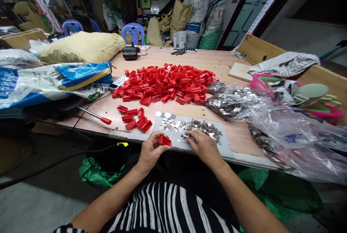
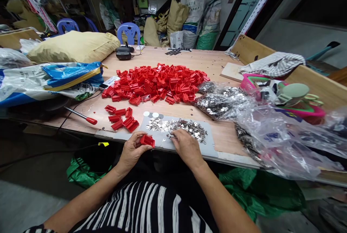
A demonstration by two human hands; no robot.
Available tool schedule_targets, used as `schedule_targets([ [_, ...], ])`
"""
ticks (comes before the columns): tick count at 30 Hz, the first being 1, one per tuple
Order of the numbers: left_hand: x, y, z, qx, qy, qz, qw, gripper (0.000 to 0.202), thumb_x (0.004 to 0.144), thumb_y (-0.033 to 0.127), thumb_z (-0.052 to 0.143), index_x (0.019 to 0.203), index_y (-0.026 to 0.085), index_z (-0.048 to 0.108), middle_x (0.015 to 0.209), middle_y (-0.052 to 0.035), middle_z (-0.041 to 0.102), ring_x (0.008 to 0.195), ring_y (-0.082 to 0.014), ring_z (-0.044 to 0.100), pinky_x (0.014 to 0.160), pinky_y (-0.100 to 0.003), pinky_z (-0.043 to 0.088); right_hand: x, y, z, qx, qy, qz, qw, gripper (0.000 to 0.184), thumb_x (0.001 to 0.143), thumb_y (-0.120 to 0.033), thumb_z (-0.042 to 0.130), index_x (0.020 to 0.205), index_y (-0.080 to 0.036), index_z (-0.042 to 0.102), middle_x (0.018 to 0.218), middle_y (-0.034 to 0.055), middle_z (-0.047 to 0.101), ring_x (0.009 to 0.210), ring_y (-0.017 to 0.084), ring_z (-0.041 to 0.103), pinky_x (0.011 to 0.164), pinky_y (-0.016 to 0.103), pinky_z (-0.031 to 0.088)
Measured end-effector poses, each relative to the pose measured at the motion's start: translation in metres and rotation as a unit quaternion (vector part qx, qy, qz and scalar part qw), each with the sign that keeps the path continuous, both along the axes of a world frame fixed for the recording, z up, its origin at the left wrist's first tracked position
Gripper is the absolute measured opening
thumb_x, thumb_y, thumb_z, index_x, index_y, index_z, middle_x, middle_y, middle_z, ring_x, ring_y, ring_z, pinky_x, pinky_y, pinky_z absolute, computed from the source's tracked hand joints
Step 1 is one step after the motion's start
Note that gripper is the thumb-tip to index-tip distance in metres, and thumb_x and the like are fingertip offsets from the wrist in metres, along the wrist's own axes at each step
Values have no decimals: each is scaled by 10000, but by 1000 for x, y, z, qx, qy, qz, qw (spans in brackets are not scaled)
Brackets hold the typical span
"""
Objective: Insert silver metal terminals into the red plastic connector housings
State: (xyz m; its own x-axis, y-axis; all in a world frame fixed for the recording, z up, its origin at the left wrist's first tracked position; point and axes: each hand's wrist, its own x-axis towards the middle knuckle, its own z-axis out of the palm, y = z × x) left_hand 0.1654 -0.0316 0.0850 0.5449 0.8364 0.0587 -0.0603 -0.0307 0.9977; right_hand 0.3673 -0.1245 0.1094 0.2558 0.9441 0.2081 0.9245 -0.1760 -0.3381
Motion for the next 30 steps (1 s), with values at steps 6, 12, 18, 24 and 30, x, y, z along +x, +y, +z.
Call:
schedule_targets([
  [6,-2,0,1,30,33,-8,999,404,717,323,748,1083,196,634,1019,-60,700,876,-181,660,821,-280,520,-2,18,2,-47,-59,21,997,189,898,-212,519,1010,-249,667,1008,40,689,875,193,651,698,275,474],
  [12,-1,-2,3,-20,1,-15,1000,385,694,312,761,1037,187,639,990,-51,705,874,-181,662,821,-285,525,2,24,6,-43,-15,34,998,144,888,-198,507,921,-230,644,945,35,685,832,182,637,694,269,446],
  [18,3,-3,5,-72,-24,-21,997,378,678,293,770,1007,173,629,989,-53,708,873,-177,668,829,-288,525,14,23,8,-32,35,-2,999,162,897,-234,492,966,-235,638,985,35,703,858,200,645,732,298,461],
  [24,1,-3,-1,-68,-19,-23,997,389,688,297,767,1027,176,619,981,-51,706,873,-171,665,833,-283,522,23,17,13,-75,-1,9,997,164,883,-213,523,973,-248,656,1057,22,683,916,206,639,764,304,455],
  [30,2,-5,-1,-69,-17,-23,997,395,684,304,773,1025,177,618,986,-52,704,883,-171,661,836,-273,515,10,15,12,-91,-46,-18,995,95,870,-282,557,887,-238,639,935,28,689,828,201,634,654,282,423],
])
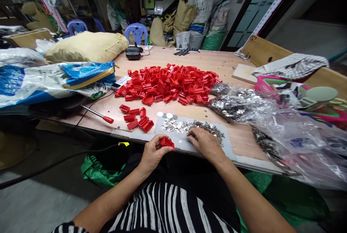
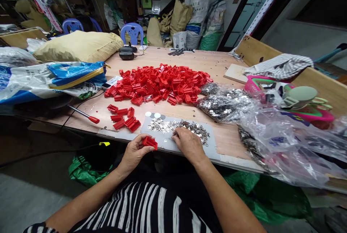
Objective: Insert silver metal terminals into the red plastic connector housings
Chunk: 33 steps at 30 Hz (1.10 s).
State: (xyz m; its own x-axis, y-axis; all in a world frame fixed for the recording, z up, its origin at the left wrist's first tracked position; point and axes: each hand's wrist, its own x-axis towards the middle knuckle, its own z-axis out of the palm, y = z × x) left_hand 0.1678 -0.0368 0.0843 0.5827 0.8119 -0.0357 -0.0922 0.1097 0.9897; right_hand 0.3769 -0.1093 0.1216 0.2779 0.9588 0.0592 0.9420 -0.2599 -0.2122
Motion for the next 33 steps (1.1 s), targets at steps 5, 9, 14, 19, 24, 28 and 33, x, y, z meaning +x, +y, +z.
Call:
schedule_targets([
  [5,0,1,2,12,7,1,1000,391,690,306,772,1022,174,614,957,-44,700,863,-163,655,825,-266,514,0,2,-3,34,100,-8,994,87,849,-256,552,819,-225,627,861,26,673,788,190,605,669,284,406],
  [9,0,1,3,24,15,3,1000,394,695,321,770,1020,168,609,938,-42,699,848,-167,657,811,-272,519,2,2,2,46,417,-19,908,186,818,-393,596,825,-208,590,797,10,658,612,130,535,554,246,378],
  [14,0,-1,6,46,31,12,998,399,694,339,772,1016,167,612,939,-42,700,844,-174,662,814,-280,524,-5,-3,13,2,693,-69,718,344,742,-431,721,902,-192,533,872,27,661,484,38,399,423,179,194],
  [19,0,-3,9,49,17,13,999,396,700,336,768,1019,166,607,940,-42,703,830,-167,665,808,-276,530,-11,-6,11,-10,780,-80,620,368,686,-353,789,884,-194,523,818,-2,611,483,24,352,420,163,167],
  [24,-1,-2,10,69,15,28,997,380,704,328,765,1010,167,608,937,-40,707,827,-166,673,801,-274,541,-15,-9,6,29,678,-44,733,300,759,-418,703,880,-191,549,816,3,596,507,52,374,444,194,242],
  [28,-2,-2,12,141,40,46,988,357,745,312,734,1054,185,609,995,-43,709,840,-162,681,801,-269,545,-25,-14,11,100,415,9,904,167,843,-364,611,857,-198,610,762,2,601,617,118,489,571,252,374],
  [33,-3,-6,13,296,92,69,948,354,785,285,701,1115,209,598,1025,-44,716,864,-165,694,828,-281,547,-42,-19,20,133,253,83,955,82,894,-236,542,883,-215,621,780,12,647,669,146,560,639,268,411],
])
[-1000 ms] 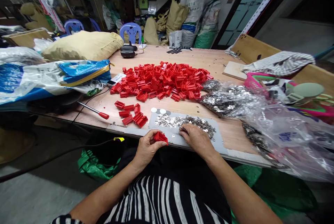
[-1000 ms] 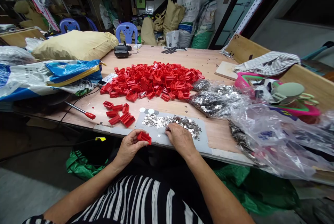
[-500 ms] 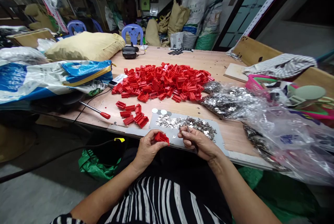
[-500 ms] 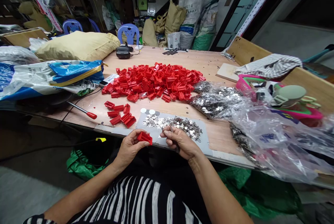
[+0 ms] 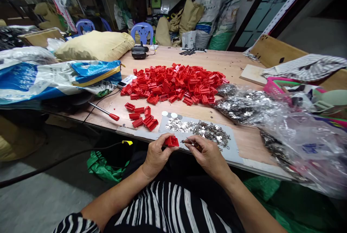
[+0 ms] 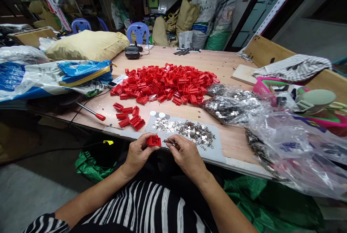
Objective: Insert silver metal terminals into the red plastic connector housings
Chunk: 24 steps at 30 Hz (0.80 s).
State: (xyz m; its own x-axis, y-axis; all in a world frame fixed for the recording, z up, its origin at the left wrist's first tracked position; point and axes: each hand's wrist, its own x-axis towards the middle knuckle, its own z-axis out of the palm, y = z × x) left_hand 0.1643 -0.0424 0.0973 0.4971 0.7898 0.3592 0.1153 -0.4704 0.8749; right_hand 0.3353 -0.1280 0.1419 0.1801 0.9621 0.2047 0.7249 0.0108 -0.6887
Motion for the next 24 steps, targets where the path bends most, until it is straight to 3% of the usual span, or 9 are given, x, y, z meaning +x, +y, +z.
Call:
schedule_targets([
  [4,0,-2,0,94,3,1,996,359,805,243,678,1149,206,584,1058,-56,715,942,-174,692,867,-285,546,-9,2,-2,20,-54,26,998,99,889,-171,525,896,-210,616,805,30,648,723,171,594,658,279,428],
  [7,0,-3,0,121,0,-4,993,353,819,200,655,1163,212,579,1071,-53,717,965,-171,691,880,-282,548,-12,4,-5,22,-80,38,996,140,868,-114,521,917,-206,615,824,36,651,745,180,607,666,283,439],
  [14,-2,-5,-4,116,-18,-19,993,369,804,194,675,1160,226,586,1102,-46,712,997,-171,684,902,-285,546,-15,7,-4,18,-98,59,993,218,815,-26,522,910,-199,614,827,36,655,756,182,611,664,281,453],
  [24,-1,-7,-6,107,-36,10,994,364,799,237,688,1149,214,592,1078,-57,717,968,-179,695,869,-290,565,-21,8,-4,36,-48,53,997,173,874,-94,491,891,-213,616,840,53,651,786,191,612,690,303,475],
])
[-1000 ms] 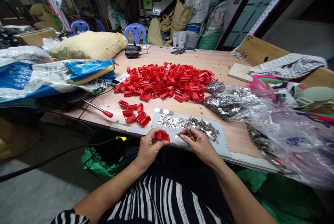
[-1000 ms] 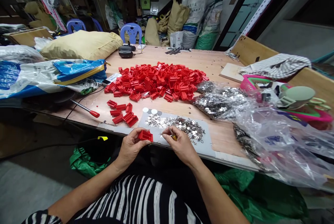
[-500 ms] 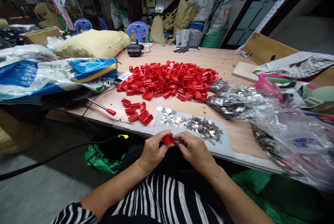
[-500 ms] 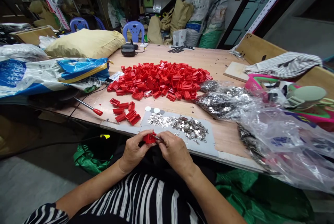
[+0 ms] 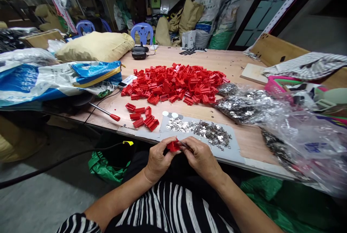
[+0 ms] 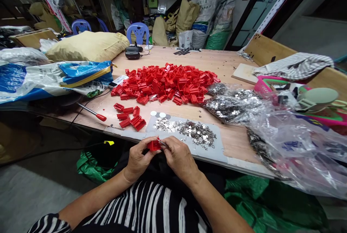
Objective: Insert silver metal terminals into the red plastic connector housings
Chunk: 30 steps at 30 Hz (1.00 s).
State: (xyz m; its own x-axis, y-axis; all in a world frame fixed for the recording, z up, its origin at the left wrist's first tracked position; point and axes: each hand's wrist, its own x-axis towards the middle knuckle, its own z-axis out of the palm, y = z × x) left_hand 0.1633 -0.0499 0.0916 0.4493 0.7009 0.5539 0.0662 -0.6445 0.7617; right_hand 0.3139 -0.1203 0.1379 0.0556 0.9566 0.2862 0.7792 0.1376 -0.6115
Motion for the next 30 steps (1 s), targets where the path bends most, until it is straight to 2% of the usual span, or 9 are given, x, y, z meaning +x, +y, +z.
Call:
schedule_targets([
  [5,-1,-2,-2,-2,10,0,1000,346,811,242,673,1148,220,598,1084,-59,717,971,-192,695,870,-315,569,-2,1,-3,-2,22,0,1000,203,859,-85,487,905,-219,631,863,57,649,810,198,605,721,323,474],
  [9,-2,-2,-5,-51,-3,7,999,353,802,263,686,1140,223,595,1090,-52,713,965,-187,694,860,-314,569,1,1,2,-45,91,14,995,179,914,-186,478,860,-211,646,809,46,620,771,182,587,695,300,462],
  [12,-2,-1,-7,-82,-10,12,997,349,797,267,691,1131,227,598,1092,-43,712,969,-183,692,866,-311,564,7,0,5,-77,156,32,984,186,927,-264,486,947,-220,666,871,46,626,809,178,585,713,286,458],
  [14,-2,-1,-6,-86,-13,9,996,353,794,266,694,1133,228,599,1095,-42,711,974,-183,690,871,-311,562,11,-1,5,-88,182,21,979,181,916,-291,510,1006,-225,653,910,38,631,807,170,577,710,276,450],
  [16,-2,0,-5,-80,-16,7,997,353,794,266,695,1132,225,601,1091,-43,712,972,-183,691,868,-309,562,13,-2,3,-90,187,-6,978,168,905,-310,527,998,-219,634,873,21,627,735,152,550,665,264,431],
  [20,-2,-1,-1,-57,-17,10,998,348,796,266,693,1129,219,605,1079,-48,716,958,-180,695,859,-300,567,10,-1,0,-91,147,-41,984,154,898,-352,535,860,-213,588,708,-20,570,590,125,460,577,253,372],
  [25,-2,-2,1,-40,-17,9,999,349,798,260,691,1133,224,601,1087,-52,714,965,-185,696,867,-308,567,5,0,-1,-90,124,-39,987,142,898,-328,525,821,-214,558,701,-20,566,613,131,478,589,257,366],
  [30,-4,-3,-1,-64,-20,1,998,347,798,265,693,1131,225,605,1099,-52,711,983,-190,691,870,-318,567,7,3,-3,-109,168,-28,979,172,886,-343,523,777,-210,534,680,-25,523,630,132,455,596,258,367],
])
